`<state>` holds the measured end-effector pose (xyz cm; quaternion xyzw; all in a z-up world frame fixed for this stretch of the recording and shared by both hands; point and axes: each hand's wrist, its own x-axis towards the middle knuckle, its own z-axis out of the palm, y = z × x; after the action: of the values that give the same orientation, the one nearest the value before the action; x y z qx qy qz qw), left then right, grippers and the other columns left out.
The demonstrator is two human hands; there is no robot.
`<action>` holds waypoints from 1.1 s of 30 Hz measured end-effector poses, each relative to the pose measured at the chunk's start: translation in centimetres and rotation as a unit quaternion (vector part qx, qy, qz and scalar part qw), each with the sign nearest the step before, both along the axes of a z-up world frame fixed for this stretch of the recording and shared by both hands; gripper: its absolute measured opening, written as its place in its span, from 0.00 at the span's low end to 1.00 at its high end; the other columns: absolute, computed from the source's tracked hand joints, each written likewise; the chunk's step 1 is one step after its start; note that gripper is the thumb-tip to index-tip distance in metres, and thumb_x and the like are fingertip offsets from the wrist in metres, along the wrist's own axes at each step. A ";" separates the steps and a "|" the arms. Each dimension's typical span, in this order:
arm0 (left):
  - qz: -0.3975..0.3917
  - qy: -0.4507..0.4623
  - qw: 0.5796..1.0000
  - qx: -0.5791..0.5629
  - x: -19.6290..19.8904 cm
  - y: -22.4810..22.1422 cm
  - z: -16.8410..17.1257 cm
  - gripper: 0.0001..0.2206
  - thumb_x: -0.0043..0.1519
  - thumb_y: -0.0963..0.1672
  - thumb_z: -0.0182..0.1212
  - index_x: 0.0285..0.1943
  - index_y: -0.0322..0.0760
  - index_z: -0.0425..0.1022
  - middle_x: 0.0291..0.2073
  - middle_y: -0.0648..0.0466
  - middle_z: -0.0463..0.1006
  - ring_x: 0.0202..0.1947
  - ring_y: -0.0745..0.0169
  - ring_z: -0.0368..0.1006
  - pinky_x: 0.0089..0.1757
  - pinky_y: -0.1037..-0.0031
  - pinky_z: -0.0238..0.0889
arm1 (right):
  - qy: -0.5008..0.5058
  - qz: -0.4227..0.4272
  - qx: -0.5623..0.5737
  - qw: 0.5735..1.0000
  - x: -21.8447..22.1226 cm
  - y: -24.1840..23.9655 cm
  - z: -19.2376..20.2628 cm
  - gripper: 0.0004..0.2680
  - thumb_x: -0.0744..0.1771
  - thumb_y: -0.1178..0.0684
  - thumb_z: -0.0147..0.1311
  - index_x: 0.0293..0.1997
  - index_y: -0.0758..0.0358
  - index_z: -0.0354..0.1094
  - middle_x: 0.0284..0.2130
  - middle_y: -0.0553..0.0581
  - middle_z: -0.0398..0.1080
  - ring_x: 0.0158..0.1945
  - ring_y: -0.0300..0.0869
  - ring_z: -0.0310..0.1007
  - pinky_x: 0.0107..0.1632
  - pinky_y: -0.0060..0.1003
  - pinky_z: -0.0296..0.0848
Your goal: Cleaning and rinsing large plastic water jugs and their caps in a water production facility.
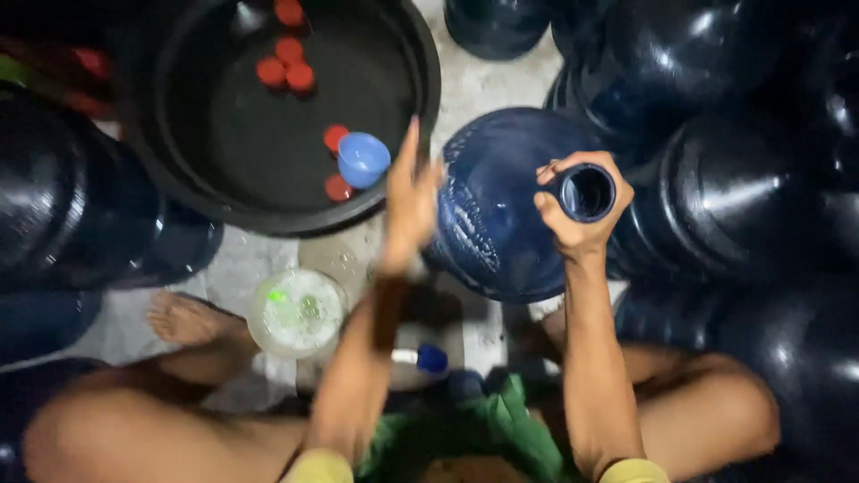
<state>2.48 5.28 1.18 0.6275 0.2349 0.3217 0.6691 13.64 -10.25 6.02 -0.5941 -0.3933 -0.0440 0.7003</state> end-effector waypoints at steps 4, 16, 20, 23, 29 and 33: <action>0.017 0.028 0.987 0.156 0.1 -2.2 1.1 0.26 0.61 0.45 0.54 0.70 0.47 0.55 0.56 0.34 0.67 0.61 0.34 0.59 0.60 0.54 0.50 | 0.000 0.008 0.018 1.000 0.8 -0.6 0.0 0.15 0.55 0.57 0.65 0.35 0.78 0.64 0.25 0.67 0.70 0.33 0.47 0.75 0.43 0.39 0.72; 0.042 0.053 0.916 0.396 2.0 -3.8 2.8 0.24 0.63 0.43 0.52 0.68 0.31 0.52 0.68 0.36 0.49 0.69 0.38 0.55 0.61 0.63 0.59 | 0.018 0.037 -0.014 0.999 -3.1 0.5 1.5 0.13 0.58 0.58 0.58 0.40 0.68 0.60 0.30 0.58 0.66 0.34 0.42 0.69 0.46 0.34 0.71; 0.064 0.153 0.822 0.545 -3.8 -7.9 2.4 0.24 0.62 0.44 0.47 0.67 0.30 0.57 0.64 0.39 0.59 0.62 0.42 0.60 0.59 0.57 0.52 | -0.016 0.017 0.025 0.999 -0.5 0.2 0.1 0.13 0.56 0.61 0.65 0.33 0.78 0.62 0.23 0.66 0.68 0.33 0.48 0.73 0.43 0.41 0.71; 0.042 0.129 0.866 0.481 0.8 -2.9 0.3 0.24 0.64 0.46 0.47 0.68 0.34 0.55 0.65 0.41 0.57 0.63 0.41 0.59 0.58 0.52 0.54 | 0.007 0.032 0.012 0.999 -2.4 0.2 0.4 0.15 0.56 0.59 0.67 0.34 0.76 0.63 0.25 0.64 0.68 0.34 0.45 0.72 0.45 0.41 0.70; 0.069 0.136 0.829 0.538 -1.3 -8.3 2.4 0.21 0.61 0.41 0.47 0.65 0.35 0.59 0.62 0.38 0.60 0.61 0.35 0.60 0.57 0.48 0.54 | -0.004 -0.072 0.000 0.997 -1.2 3.6 1.7 0.11 0.57 0.62 0.64 0.35 0.73 0.65 0.23 0.62 0.69 0.32 0.41 0.71 0.40 0.36 0.70; 0.217 0.139 0.655 0.710 -0.1 -6.8 -3.5 0.20 0.57 0.42 0.44 0.57 0.27 0.69 0.54 0.37 0.70 0.56 0.45 0.69 0.52 0.56 0.61 | 0.017 -0.146 -0.031 0.989 -1.0 4.1 1.4 0.13 0.56 0.62 0.65 0.38 0.69 0.66 0.25 0.61 0.69 0.32 0.41 0.69 0.39 0.35 0.69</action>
<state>2.37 -1.56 -2.31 0.8800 0.1545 0.4355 -0.1096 12.69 -6.14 7.39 -0.6671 -0.2917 -0.1238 0.6742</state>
